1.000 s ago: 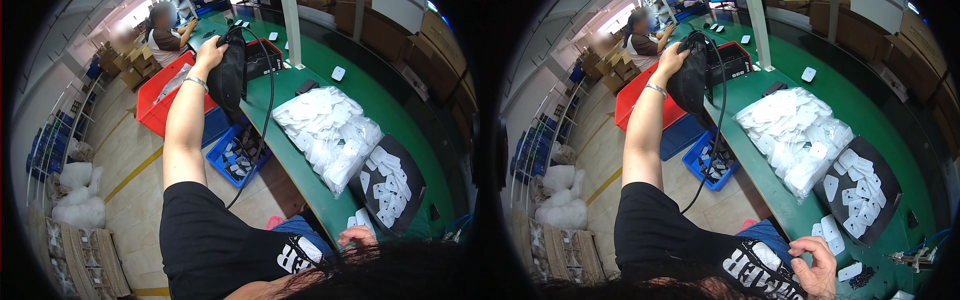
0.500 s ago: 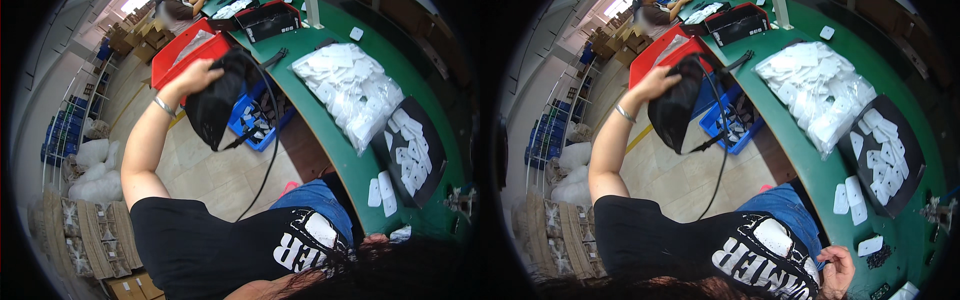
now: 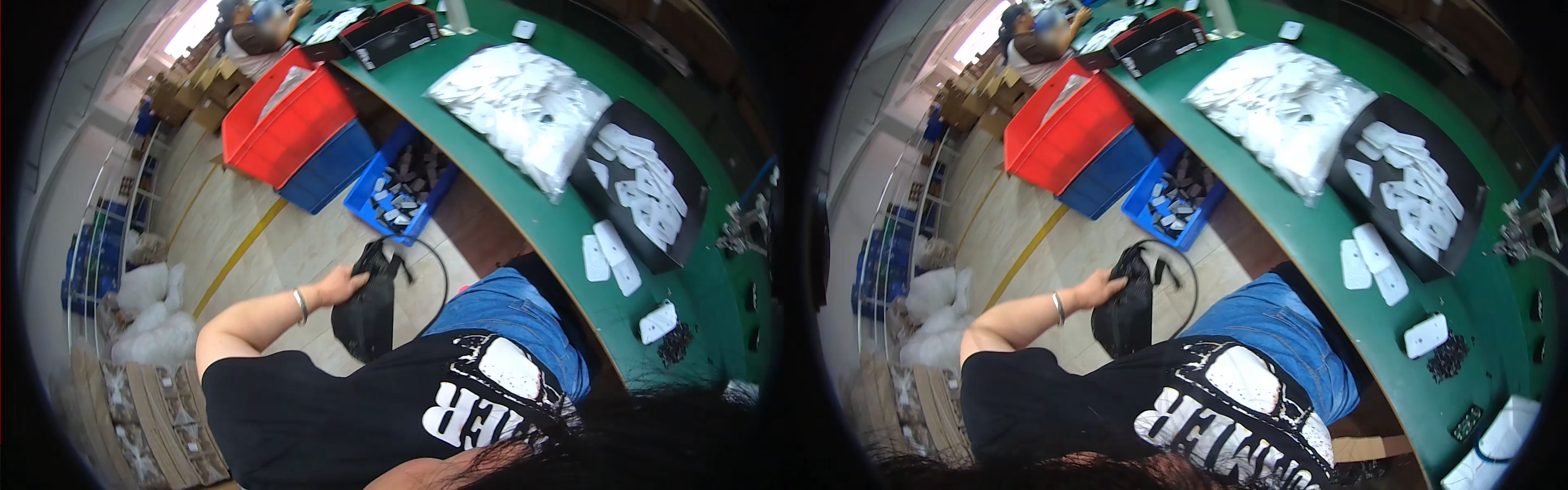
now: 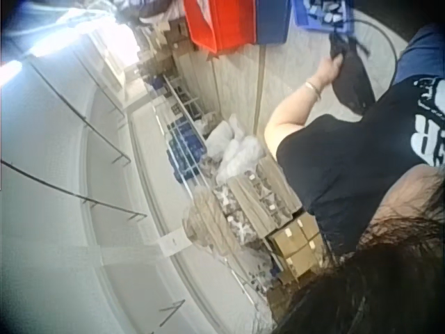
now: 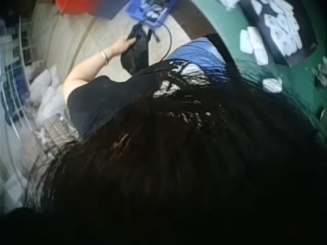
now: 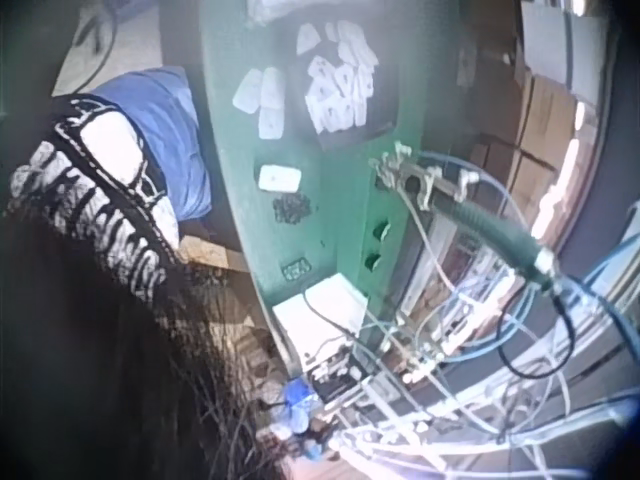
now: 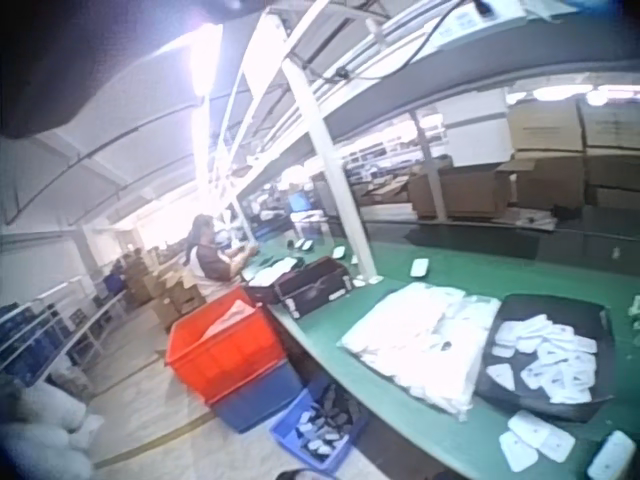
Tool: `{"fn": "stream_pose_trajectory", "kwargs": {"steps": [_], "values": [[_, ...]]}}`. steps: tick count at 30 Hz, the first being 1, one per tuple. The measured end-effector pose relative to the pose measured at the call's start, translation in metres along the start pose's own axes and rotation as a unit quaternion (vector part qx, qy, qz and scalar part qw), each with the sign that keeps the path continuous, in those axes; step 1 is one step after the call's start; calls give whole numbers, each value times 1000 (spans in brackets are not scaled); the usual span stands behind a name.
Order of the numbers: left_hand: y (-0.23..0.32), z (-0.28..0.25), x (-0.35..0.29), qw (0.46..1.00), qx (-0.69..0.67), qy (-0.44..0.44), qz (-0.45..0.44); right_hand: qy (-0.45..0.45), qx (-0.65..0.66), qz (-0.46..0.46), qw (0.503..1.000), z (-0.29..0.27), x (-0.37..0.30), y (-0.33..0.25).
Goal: Assembling PCB components into plastic housings and using a pneumatic press.
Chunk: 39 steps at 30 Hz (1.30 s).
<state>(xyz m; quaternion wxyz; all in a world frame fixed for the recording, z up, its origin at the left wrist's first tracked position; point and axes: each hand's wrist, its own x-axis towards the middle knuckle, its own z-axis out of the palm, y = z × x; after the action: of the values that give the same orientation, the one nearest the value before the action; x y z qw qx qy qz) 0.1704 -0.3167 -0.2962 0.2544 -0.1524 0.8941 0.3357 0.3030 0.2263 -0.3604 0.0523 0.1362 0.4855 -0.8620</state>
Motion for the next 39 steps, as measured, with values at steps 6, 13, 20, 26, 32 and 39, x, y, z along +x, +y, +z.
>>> {"fn": "stream_pose_trajectory", "kwargs": {"steps": [6, 13, 20, 26, 32, 39], "values": [[-31, 78, -53, 984, 43, -96, -143, 110, 9, -52, 993, -13, -39, 16], [-20, 101, -27, 972, -100, -109, -185, 229, 7, -46, 972, -3, -102, 33], [0, 95, -30, 916, -236, -176, -272, 242, -21, 20, 970, 1, -112, 29], [24, 103, -25, 955, -134, -216, -152, 183, -44, 103, 977, 4, -83, 28], [3, 124, -9, 974, -100, -139, 151, 133, -82, 152, 976, 1, -47, 17], [13, 132, 1, 809, -489, -217, -244, 133, -117, 170, 969, -1, -36, 3]]}}
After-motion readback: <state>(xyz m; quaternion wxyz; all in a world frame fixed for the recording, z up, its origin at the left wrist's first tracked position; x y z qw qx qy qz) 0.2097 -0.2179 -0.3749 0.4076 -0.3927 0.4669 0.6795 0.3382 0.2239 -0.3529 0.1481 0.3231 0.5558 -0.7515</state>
